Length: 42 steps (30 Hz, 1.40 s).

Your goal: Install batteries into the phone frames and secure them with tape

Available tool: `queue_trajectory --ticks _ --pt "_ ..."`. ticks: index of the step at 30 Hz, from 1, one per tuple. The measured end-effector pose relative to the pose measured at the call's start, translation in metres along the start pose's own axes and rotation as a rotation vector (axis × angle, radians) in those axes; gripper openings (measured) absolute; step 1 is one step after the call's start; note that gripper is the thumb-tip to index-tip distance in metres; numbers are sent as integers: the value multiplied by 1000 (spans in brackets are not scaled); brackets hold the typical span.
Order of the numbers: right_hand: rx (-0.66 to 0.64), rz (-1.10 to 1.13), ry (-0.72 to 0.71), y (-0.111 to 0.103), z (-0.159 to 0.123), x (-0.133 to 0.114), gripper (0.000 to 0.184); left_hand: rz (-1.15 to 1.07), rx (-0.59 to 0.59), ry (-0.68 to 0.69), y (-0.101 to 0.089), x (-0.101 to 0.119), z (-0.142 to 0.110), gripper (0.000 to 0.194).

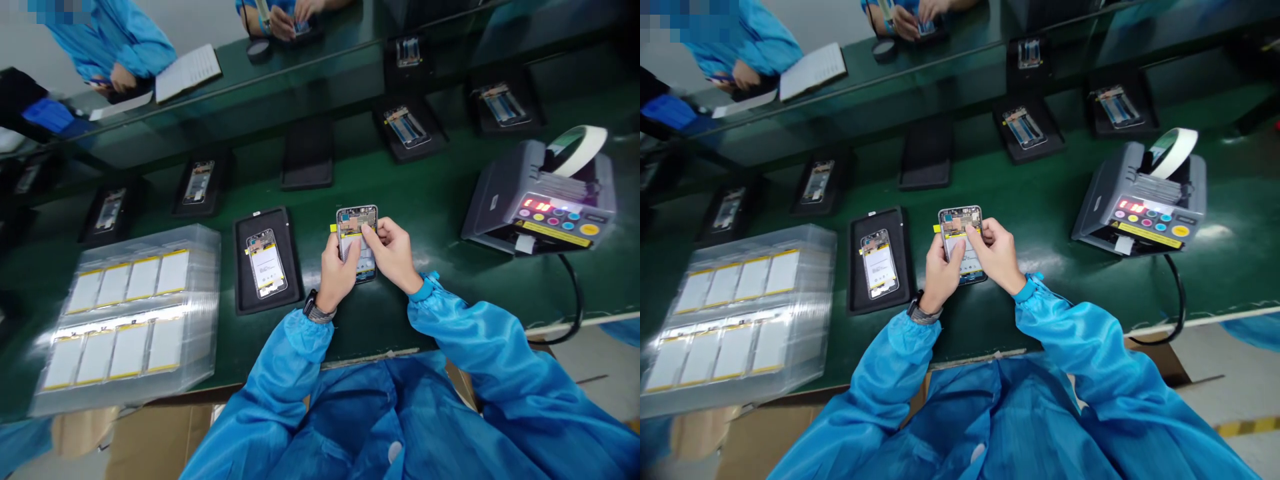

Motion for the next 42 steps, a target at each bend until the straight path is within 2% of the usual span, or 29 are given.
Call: queue_trajectory --ticks 5,10,13,16,18,21,23,25,27,28,30,33,42 --pt "14 -75 -31 -6 3 -2 42 74 -36 82 1 5 -1 30" --pt "30 -173 -88 -9 4 3 41 91 -47 100 2 5 0 30" --pt "23 -168 -85 -6 9 3 42 3 -32 39 3 -2 2 36" --pt "-74 -108 3 -8 14 -6 45 -214 -25 -144 5 -19 6 48" --pt "-88 -98 41 -25 7 -23 46 -388 -3 -309 5 -33 8 52" --pt "47 -163 34 -78 -23 -57 40 -555 72 -506 0 -49 10 41" --pt "245 -211 -11 -128 -51 -78 35 -614 84 -557 -4 -52 12 32" --pt "510 -214 -93 -181 -78 -93 31 -644 60 -554 -5 -50 16 28" --pt "705 -198 -116 -220 -97 -95 32 -645 30 -530 -5 -48 18 30" --pt "750 -193 -91 -232 -100 -91 33 -639 21 -519 -5 -47 18 32" --pt "761 -193 -4 -242 -98 -81 37 -628 6 -503 -3 -46 17 37" --pt "735 -180 76 -239 -87 -71 39 -609 -8 -486 -1 -47 15 41" --pt "788 -183 81 -233 -79 -71 35 -578 -9 -472 -1 -53 15 47"
Point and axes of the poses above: each hand's wrist, its own z-axis towards the middle knuckle, its own y-axis out of the palm, x = y × z, the point moved 8 cm from there along z, towards the middle knuckle, and after that the axes turned 4 degrees about z, right-handed, at the moved point
